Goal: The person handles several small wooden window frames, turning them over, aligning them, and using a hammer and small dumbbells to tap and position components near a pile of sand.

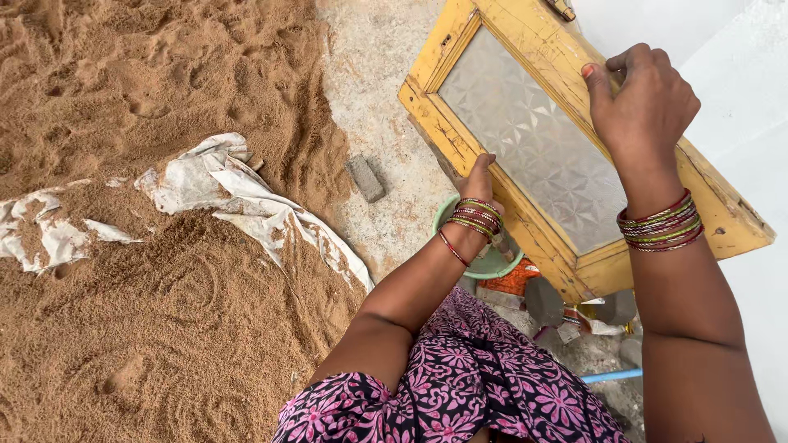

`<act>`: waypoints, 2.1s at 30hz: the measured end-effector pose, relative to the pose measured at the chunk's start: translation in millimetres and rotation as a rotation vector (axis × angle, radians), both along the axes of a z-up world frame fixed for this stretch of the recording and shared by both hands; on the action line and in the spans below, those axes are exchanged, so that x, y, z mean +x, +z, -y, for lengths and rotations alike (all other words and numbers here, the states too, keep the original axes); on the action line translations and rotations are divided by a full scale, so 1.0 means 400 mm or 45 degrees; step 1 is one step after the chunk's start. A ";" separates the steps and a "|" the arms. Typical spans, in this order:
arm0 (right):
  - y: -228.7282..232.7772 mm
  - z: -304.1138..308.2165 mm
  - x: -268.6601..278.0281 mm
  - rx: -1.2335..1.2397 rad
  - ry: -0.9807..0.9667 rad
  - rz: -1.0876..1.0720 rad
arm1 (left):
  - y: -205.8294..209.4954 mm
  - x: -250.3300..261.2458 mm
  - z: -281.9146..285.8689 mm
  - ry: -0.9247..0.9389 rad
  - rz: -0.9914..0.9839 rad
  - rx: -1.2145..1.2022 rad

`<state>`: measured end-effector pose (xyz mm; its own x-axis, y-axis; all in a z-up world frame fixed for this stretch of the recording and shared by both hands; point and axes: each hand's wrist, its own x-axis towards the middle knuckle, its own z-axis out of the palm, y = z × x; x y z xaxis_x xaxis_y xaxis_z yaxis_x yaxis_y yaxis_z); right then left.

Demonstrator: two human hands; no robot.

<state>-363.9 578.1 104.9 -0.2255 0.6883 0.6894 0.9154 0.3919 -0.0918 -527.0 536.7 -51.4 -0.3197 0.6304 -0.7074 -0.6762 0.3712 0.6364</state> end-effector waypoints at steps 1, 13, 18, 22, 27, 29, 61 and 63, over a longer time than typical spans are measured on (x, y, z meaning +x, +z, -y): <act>-0.007 -0.048 -0.009 -0.014 -0.014 0.020 | -0.003 -0.012 -0.048 0.005 -0.004 0.009; -0.091 -0.481 -0.077 -0.295 -0.008 -0.043 | -0.190 -0.082 -0.503 0.206 0.200 -0.010; -0.141 -0.588 -0.080 -0.361 -0.036 -0.053 | -0.219 -0.095 -0.607 0.030 0.097 -0.158; -0.198 -0.672 -0.070 -0.433 -0.099 -0.083 | -0.271 -0.101 -0.701 -0.019 0.091 -0.250; -0.269 -0.794 -0.074 -0.525 -0.205 -0.211 | -0.330 -0.111 -0.850 0.117 0.135 -0.215; -0.308 -0.868 -0.072 -0.533 -0.257 -0.273 | -0.369 -0.124 -0.901 0.071 0.107 -0.285; -0.900 -1.533 0.052 -1.382 -0.600 -0.597 | -0.558 -0.202 -1.566 -0.369 0.073 -0.578; -0.936 -1.533 0.071 -1.380 -0.588 -0.609 | -0.558 -0.200 -1.567 -0.417 0.103 -0.560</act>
<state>-335.5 1191.1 -269.6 0.2996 0.8960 -0.3277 0.7333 -0.4360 -0.5217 -607.1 1163.5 -274.5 -0.0904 0.3272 -0.9406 -0.5211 0.7893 0.3247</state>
